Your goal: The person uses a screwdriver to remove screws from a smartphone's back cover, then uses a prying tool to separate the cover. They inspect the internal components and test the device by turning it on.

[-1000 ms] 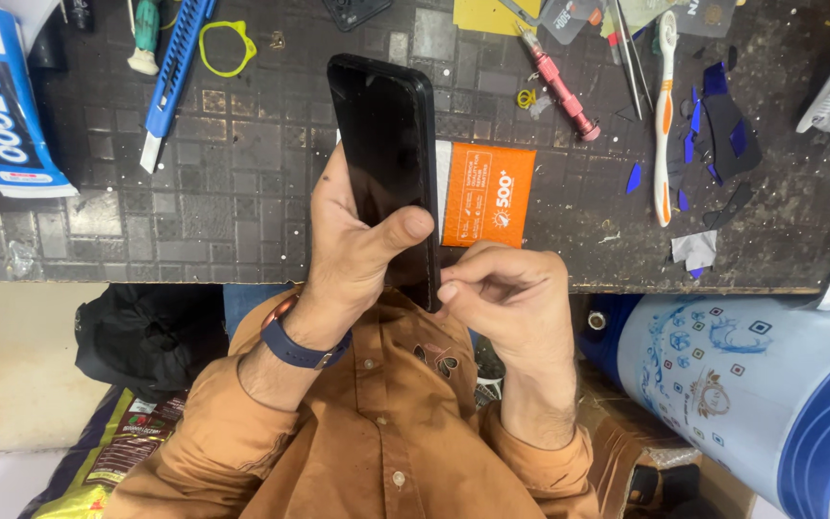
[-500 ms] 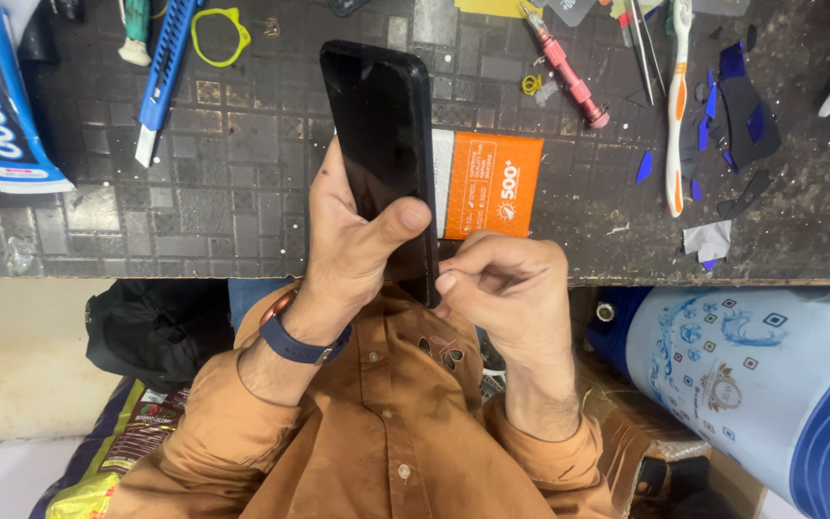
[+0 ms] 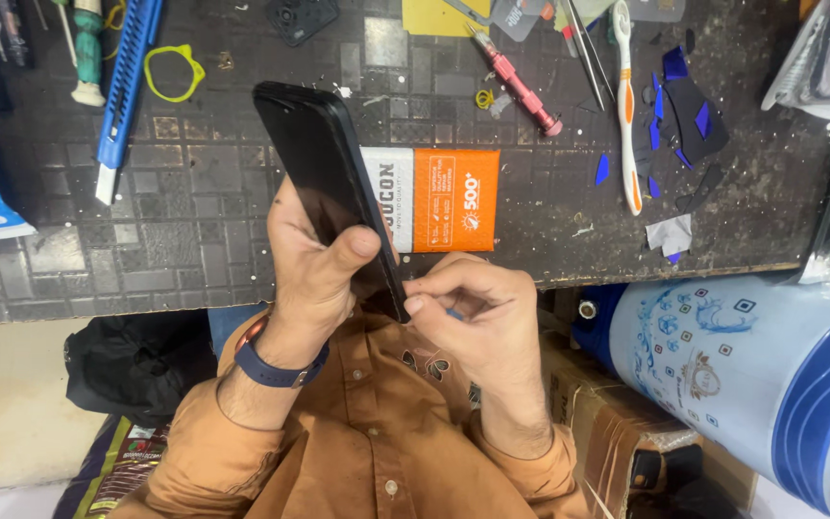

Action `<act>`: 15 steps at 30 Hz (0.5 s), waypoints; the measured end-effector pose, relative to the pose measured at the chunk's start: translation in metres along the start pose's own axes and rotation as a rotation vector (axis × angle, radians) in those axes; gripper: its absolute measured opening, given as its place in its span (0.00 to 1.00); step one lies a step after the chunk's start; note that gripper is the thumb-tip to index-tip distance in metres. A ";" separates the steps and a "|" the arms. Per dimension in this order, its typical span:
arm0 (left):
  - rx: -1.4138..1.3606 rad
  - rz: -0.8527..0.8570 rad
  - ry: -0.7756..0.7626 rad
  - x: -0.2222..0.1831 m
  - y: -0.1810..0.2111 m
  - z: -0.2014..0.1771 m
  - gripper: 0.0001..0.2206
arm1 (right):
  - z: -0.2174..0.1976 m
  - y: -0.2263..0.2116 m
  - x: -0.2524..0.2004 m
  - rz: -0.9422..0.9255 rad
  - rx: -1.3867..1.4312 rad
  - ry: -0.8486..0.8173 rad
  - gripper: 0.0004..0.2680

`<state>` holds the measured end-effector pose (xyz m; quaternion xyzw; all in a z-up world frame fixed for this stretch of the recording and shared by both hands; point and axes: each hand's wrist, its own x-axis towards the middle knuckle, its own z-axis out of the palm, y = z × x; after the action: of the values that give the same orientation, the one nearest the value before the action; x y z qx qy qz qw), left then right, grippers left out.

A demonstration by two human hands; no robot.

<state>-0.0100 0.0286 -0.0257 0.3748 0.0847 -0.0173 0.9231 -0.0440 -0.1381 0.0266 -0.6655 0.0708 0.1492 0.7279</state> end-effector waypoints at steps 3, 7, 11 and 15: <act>-0.005 0.022 -0.024 0.001 -0.003 -0.003 0.32 | -0.006 0.002 0.002 0.066 0.048 -0.023 0.03; 0.020 0.008 -0.025 0.000 -0.003 -0.003 0.33 | -0.011 0.004 0.003 0.045 0.017 -0.066 0.03; 0.038 0.008 -0.050 0.001 0.001 -0.001 0.33 | -0.019 0.007 0.007 0.070 0.032 -0.114 0.04; 0.051 0.004 -0.055 0.002 0.001 0.001 0.33 | -0.023 0.012 0.010 0.049 0.049 -0.149 0.04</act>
<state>-0.0076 0.0291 -0.0244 0.3977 0.0580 -0.0281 0.9153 -0.0360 -0.1593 0.0101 -0.6325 0.0361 0.2143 0.7435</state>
